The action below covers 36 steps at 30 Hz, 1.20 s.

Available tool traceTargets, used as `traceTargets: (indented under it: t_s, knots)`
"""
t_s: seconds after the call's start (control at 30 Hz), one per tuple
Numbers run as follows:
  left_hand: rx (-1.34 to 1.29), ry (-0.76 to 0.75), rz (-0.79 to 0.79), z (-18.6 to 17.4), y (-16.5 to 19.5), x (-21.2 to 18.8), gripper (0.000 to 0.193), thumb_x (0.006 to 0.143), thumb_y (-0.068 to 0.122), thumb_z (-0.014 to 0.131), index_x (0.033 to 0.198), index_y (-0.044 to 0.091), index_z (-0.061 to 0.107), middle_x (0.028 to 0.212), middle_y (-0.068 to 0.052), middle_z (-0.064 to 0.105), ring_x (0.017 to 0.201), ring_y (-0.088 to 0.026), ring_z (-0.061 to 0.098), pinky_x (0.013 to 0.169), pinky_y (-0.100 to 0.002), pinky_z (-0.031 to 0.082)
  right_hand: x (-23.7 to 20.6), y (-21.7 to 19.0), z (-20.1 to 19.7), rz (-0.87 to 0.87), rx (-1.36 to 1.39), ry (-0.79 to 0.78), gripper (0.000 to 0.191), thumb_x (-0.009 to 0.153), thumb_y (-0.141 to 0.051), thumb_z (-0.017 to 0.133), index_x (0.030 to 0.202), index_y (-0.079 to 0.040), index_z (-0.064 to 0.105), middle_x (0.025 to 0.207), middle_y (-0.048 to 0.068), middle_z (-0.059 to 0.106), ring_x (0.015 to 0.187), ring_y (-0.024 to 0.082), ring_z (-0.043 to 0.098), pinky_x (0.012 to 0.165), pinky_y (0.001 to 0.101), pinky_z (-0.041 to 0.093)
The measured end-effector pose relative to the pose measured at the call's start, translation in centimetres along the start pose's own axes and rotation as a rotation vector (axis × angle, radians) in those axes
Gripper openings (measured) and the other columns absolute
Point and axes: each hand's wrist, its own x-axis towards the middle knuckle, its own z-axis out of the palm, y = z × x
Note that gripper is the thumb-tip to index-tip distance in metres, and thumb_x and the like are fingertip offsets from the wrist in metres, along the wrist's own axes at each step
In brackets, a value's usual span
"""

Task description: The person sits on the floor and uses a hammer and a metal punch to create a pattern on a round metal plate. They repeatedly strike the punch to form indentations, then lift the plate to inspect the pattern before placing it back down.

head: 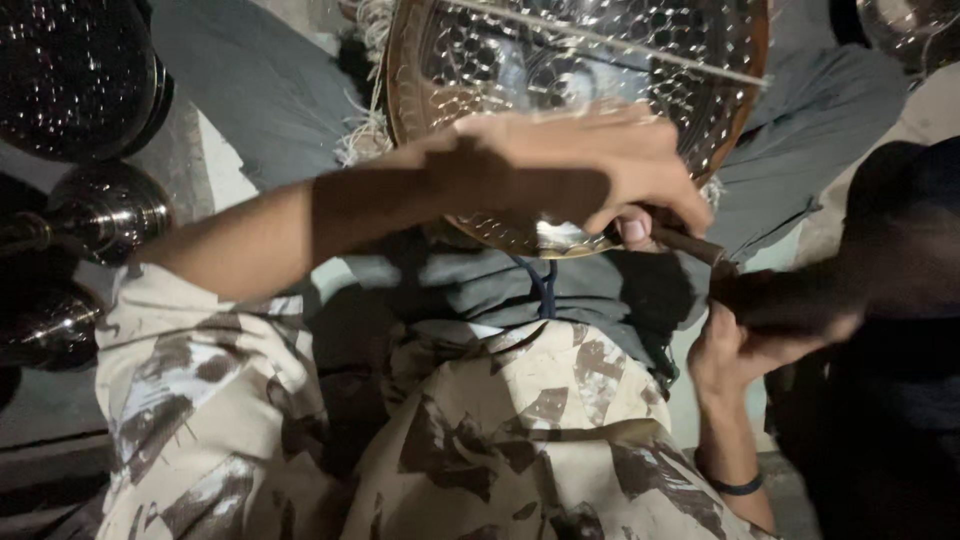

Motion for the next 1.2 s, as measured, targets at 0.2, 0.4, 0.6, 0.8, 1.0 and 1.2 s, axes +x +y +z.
traceTargets:
  t_s: [0.2,0.4,0.6,0.8,1.0,1.2]
  knots:
    - [0.047,0.175,0.219,0.8,-0.9,0.4,0.028,0.105,0.017,0.054,0.125,0.005,0.069,0.051,-0.002,0.056,0.034,-0.006,0.039,0.03,-0.025,0.026,0.3,-0.6,-1.1,0.078,0.049,-0.01,0.096,0.105,-0.004,0.07,0.168,-0.015,-0.002,0.175,0.013,0.002,0.161,0.026,0.008,0.134,0.0411,0.012]
    - [0.217,0.297,0.127,2.3,-2.1,0.6,0.024,0.103,0.014,0.063,0.124,0.005,0.07,0.053,-0.002,0.061,0.035,-0.01,0.041,0.033,-0.027,0.029,1.8,0.4,-1.8,0.179,-0.011,-0.09,0.094,0.1,-0.008,0.076,0.166,-0.01,0.009,0.171,0.014,0.018,0.156,0.024,0.022,0.132,0.0411,0.021]
    - [0.067,0.464,0.142,2.6,-2.0,-0.5,0.034,0.095,-0.006,0.062,0.125,0.009,0.07,0.083,-0.006,0.08,0.048,-0.004,0.063,0.035,-0.026,0.038,4.7,-1.8,-3.2,0.204,-0.128,-0.117,0.09,0.102,-0.001,0.068,0.164,-0.006,0.004,0.168,0.015,0.01,0.155,0.022,0.018,0.131,0.0379,0.021]
    - [0.075,0.356,-0.156,2.4,-0.8,-0.5,0.034,0.092,0.004,0.065,0.124,0.016,0.069,0.076,-0.008,0.077,0.041,-0.007,0.064,0.026,-0.026,0.044,7.9,-4.8,-1.8,0.153,0.036,-0.1,0.073,0.101,-0.004,0.077,0.16,0.0,0.034,0.159,0.019,0.044,0.142,0.026,0.046,0.12,0.0391,0.039]
    - [0.081,0.408,-0.158,2.8,-1.0,-1.0,0.029,0.092,0.023,0.066,0.12,0.019,0.07,0.072,0.0,0.077,0.041,-0.011,0.063,0.031,-0.028,0.042,8.4,-5.8,-2.3,0.104,-0.255,-0.358,0.086,0.084,0.008,0.071,0.164,-0.006,0.042,0.148,0.023,0.06,0.138,0.031,0.06,0.119,0.0446,0.049]
    - [0.341,0.61,0.174,2.1,-1.2,-1.8,0.035,0.096,0.034,0.062,0.116,0.007,0.071,0.071,-0.005,0.071,0.053,-0.015,0.063,0.045,-0.032,0.048,9.0,-7.6,-2.1,0.304,-0.06,-0.39,0.086,0.085,0.008,0.071,0.163,-0.011,0.039,0.136,0.021,0.066,0.123,0.025,0.066,0.107,0.0381,0.053]
